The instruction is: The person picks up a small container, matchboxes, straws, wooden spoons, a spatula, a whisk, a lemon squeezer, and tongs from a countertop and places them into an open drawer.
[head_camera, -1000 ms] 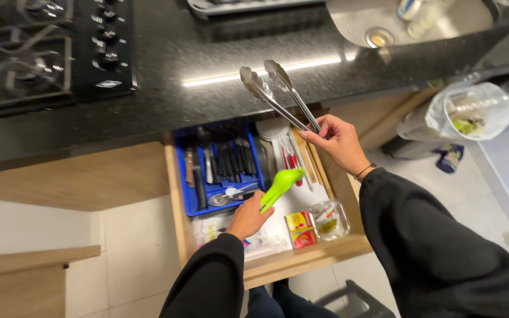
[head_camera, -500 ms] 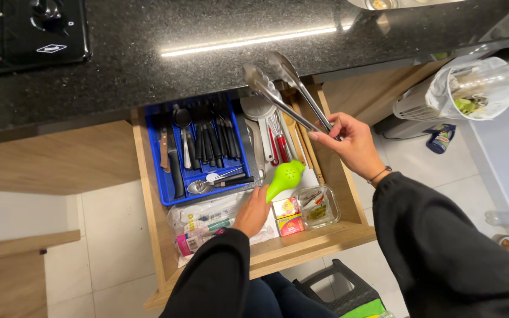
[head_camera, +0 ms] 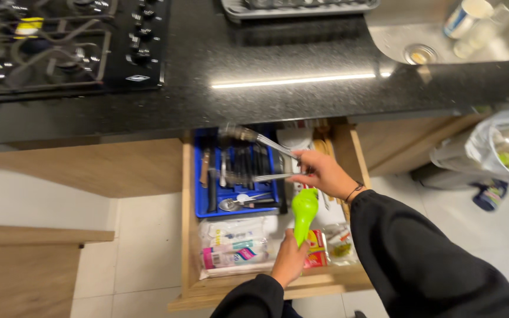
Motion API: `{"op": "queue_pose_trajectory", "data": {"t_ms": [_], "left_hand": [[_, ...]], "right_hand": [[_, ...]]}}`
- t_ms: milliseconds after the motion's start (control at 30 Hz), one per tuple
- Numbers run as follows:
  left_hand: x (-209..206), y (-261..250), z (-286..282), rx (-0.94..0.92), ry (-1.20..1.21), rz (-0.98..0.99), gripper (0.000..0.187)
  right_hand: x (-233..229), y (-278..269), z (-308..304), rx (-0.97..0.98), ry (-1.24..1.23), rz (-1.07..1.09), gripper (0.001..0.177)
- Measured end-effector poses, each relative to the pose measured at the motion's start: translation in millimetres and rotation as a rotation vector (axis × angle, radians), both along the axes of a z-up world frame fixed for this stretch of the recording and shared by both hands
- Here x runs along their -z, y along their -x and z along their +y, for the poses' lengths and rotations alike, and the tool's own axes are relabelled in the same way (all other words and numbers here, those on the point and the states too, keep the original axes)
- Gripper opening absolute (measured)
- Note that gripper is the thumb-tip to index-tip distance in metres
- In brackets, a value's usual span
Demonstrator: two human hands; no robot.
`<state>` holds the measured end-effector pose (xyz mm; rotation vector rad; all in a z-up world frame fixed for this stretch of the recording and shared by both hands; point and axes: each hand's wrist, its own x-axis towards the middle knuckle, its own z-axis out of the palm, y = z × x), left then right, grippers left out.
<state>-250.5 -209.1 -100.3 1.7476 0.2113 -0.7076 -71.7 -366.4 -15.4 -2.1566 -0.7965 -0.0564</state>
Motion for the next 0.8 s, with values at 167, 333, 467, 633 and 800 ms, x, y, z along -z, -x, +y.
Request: {"op": "queue_pose_trajectory", "data": {"t_ms": [167, 333, 467, 633, 800], "left_hand": [[3, -2, 9, -0.011, -0.037, 0.000, 0.022], [-10, -1, 15, -0.009, -0.016, 0.094, 0.016], [-9, -5, 16, -0.013, 0.041, 0.165, 0.017], [-11, -21, 11, 0.013, -0.011, 0.062, 0.019], [6, -52, -17, -0.249, 0.031, -0.364, 0.056]], "right_hand": [[50, -35, 29, -0.126, 0.226, 0.063, 0.047], [118, -63, 50, -0.139, 0.476, 0.101, 0.052], [147, -72, 54, -0.114, 0.605, 0.148, 0.048], [113, -66, 48, -0.108, 0.636, 0.139, 0.049], [-2, -10, 32, 0.533, -0.001, 0.245, 0.045]]}}
